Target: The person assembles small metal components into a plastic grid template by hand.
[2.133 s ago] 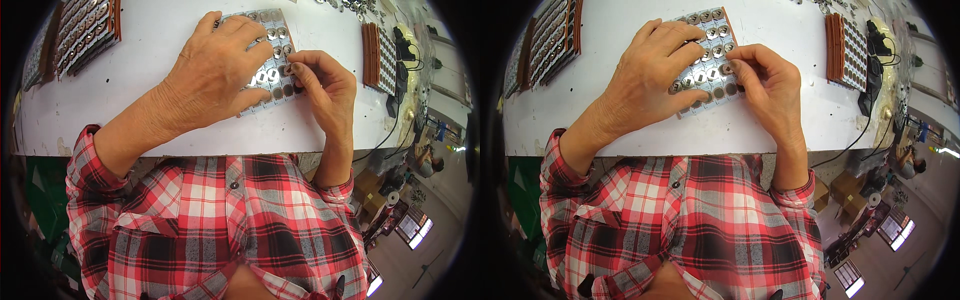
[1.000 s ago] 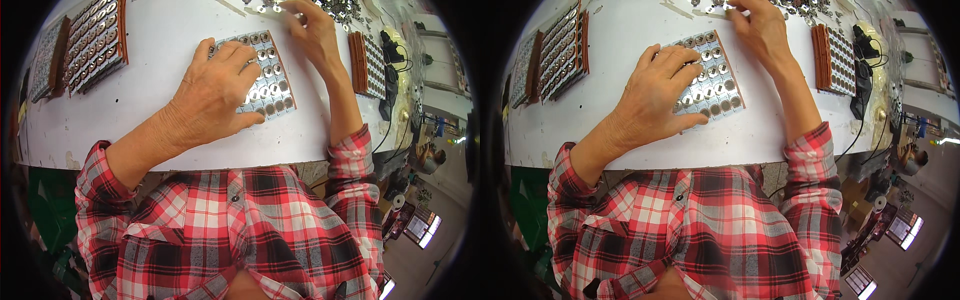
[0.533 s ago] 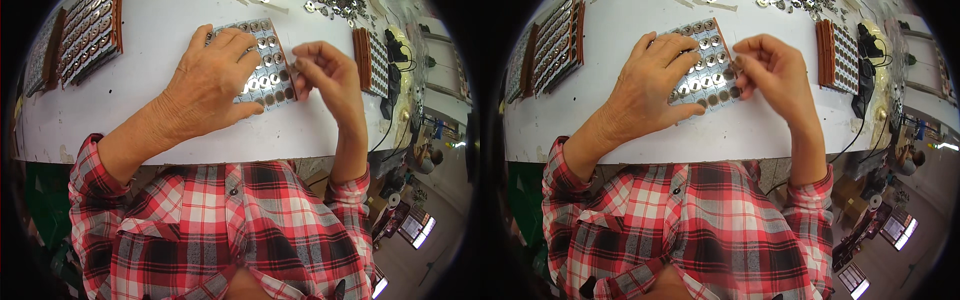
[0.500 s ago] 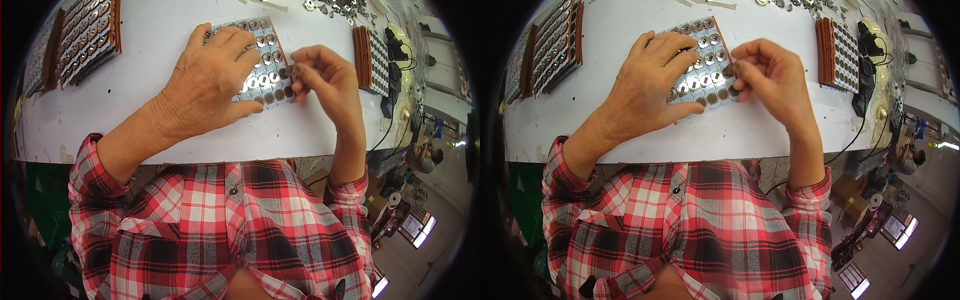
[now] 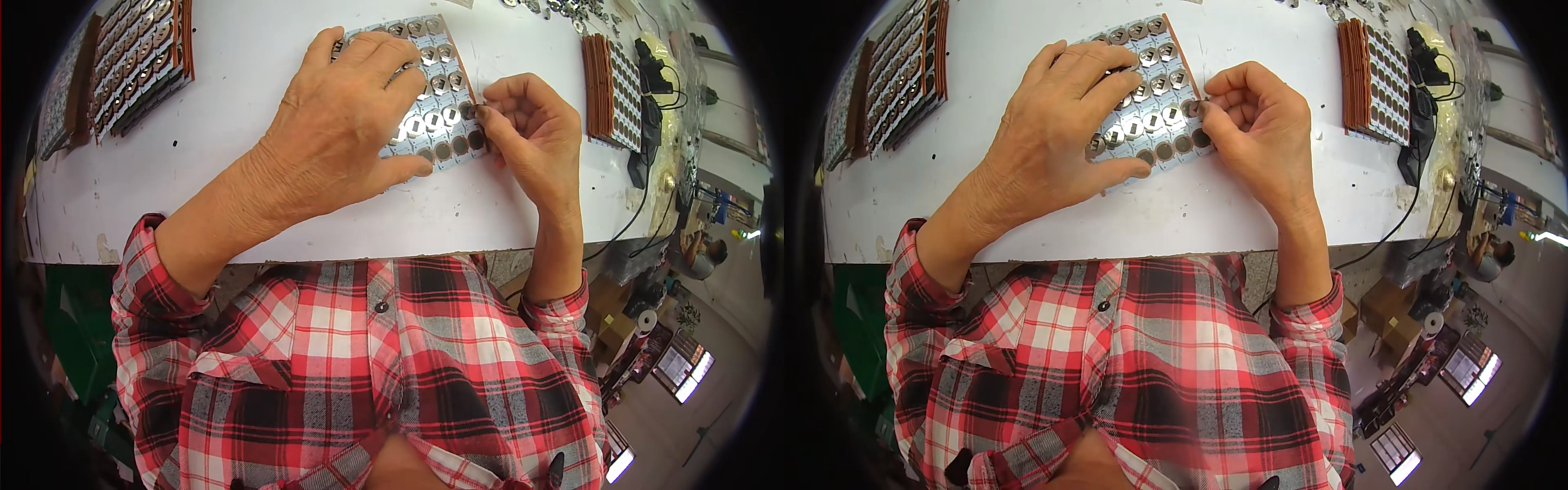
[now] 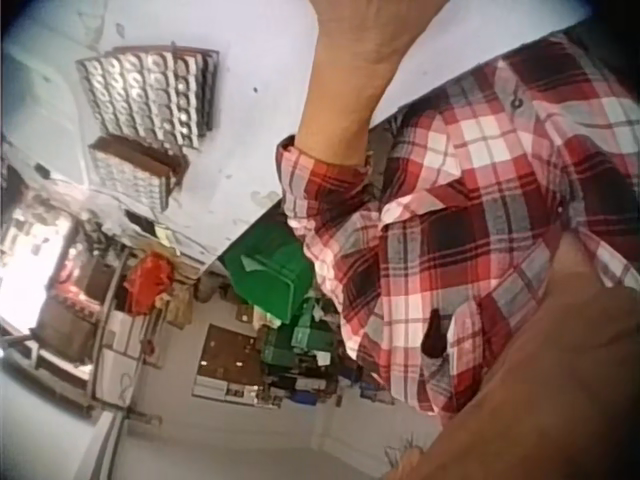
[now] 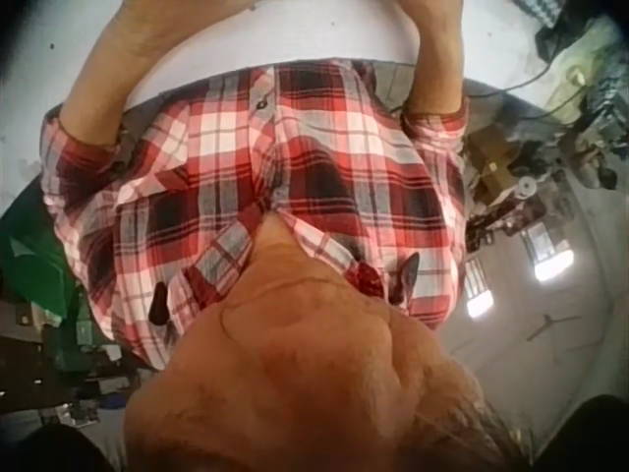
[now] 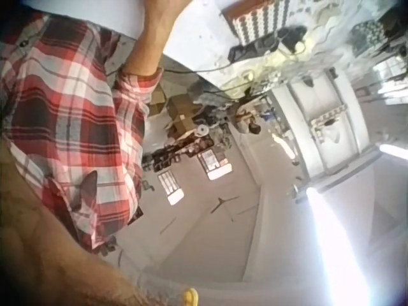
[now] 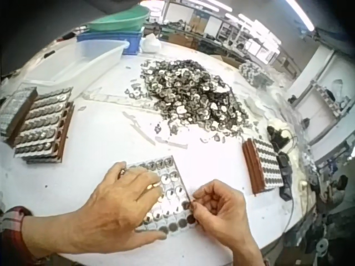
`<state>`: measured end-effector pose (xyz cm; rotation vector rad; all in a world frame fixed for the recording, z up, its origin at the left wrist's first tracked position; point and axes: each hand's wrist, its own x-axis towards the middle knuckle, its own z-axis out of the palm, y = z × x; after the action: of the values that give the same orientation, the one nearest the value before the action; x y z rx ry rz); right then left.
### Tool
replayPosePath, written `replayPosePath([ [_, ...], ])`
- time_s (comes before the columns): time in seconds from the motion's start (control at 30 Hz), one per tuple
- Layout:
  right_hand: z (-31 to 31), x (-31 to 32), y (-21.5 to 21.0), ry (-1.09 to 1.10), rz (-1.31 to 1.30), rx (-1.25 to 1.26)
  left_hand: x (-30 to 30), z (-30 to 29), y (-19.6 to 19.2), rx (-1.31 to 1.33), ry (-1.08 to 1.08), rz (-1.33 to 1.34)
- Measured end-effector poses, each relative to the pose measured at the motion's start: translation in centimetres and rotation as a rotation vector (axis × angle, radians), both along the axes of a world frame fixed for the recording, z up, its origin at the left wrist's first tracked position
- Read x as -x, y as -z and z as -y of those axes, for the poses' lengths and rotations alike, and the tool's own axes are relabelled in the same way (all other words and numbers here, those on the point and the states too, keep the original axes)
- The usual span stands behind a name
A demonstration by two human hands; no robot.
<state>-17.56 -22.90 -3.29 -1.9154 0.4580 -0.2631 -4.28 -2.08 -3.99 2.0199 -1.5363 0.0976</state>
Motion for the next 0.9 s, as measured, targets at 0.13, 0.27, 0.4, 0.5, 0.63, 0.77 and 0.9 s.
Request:
replayPosePath([
  [0.13,-0.1,-0.1,-0.5,-0.065,-0.027,0.026,0.1,0.0,0.1,0.006,-0.003,-0.006],
  [0.27,0.0,0.0,-0.5,-0.093,-0.068,0.135,0.1,0.0,0.1,-0.003,-0.014,-0.004],
  [0.4,-0.1,0.0,0.0,-0.090,-0.043,0.120,0.0,0.0,0.0,-0.012,-0.020,-0.019],
  [0.5,0.1,-0.1,0.4,-0.090,-0.039,0.122,0.0,0.0,-0.2,-0.024,-0.024,-0.019],
  [0.63,0.4,0.0,-0.1,-0.162,-0.033,0.145,0.1,-0.2,-0.7,-0.027,-0.022,-0.004],
  [0.77,0.5,-1.4,-1.2,-0.130,-0.066,0.185,0.2,-0.4,-0.9,-0.071,0.011,-0.022],
  [0.9,1.7,-6.1,-2.4,-0.246,0.194,0.677,0.5,-0.9,-2.2,-0.184,-0.025,-0.010],
])
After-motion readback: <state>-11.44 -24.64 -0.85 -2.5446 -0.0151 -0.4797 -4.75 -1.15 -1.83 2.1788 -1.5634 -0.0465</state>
